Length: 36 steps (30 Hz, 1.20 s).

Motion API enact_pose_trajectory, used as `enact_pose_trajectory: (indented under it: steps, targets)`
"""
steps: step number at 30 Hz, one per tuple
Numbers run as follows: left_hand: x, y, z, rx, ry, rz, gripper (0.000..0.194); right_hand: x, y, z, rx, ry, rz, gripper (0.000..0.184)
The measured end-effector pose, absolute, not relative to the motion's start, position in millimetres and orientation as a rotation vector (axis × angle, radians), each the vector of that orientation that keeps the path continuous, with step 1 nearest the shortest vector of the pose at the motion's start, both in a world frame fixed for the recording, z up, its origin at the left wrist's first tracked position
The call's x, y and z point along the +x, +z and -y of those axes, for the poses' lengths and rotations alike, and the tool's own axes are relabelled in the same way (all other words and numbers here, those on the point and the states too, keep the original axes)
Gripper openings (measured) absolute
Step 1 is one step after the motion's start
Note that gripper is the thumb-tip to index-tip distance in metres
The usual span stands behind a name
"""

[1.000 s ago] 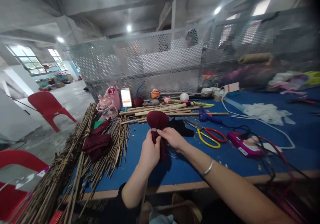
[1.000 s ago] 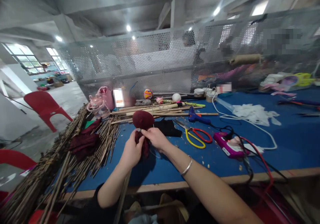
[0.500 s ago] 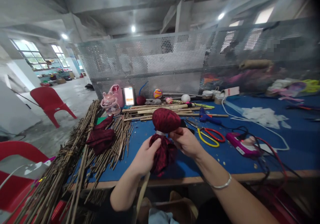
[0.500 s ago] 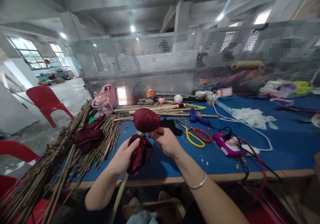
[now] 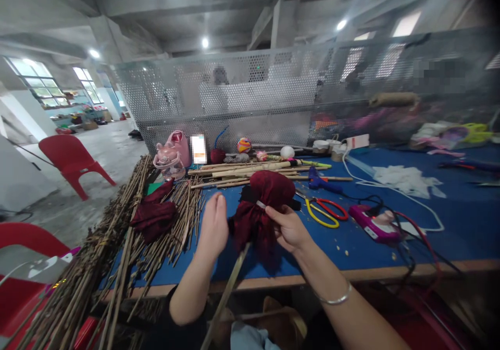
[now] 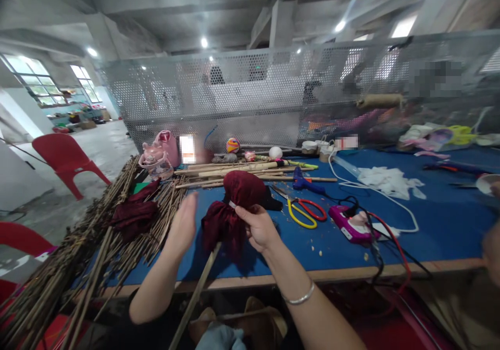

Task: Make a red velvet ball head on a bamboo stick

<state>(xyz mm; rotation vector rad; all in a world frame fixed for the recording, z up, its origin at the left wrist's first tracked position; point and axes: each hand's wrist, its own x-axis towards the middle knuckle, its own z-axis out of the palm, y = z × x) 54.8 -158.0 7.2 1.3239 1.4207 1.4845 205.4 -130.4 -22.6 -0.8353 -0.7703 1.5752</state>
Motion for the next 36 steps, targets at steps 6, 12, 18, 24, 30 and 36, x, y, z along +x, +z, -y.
enact_pose_trajectory:
  steps: [6,12,18,24,30,36]
  targets:
    - [87,-1,179,1.634,1.285,-1.307,0.05,185,-18,142,-0.765,1.462,0.929,0.03]
    - [77,-29,166,1.518,1.278,-1.192,0.031,198,-10,142,-0.864,1.409,1.22,0.03]
    - [55,-29,160,1.188,1.217,-1.021,0.043,219,7,158,-0.967,1.201,1.582,0.029]
    - [60,-24,173,1.018,1.165,-0.98,0.049,219,15,167,-0.775,1.505,1.314,0.031]
    - [58,-9,182,0.96,1.196,-0.953,0.049,219,2,168,-0.799,1.57,1.264,0.033]
    - [63,-18,185,0.745,1.136,-0.845,0.052,224,-13,161,-0.869,1.453,1.343,0.03]
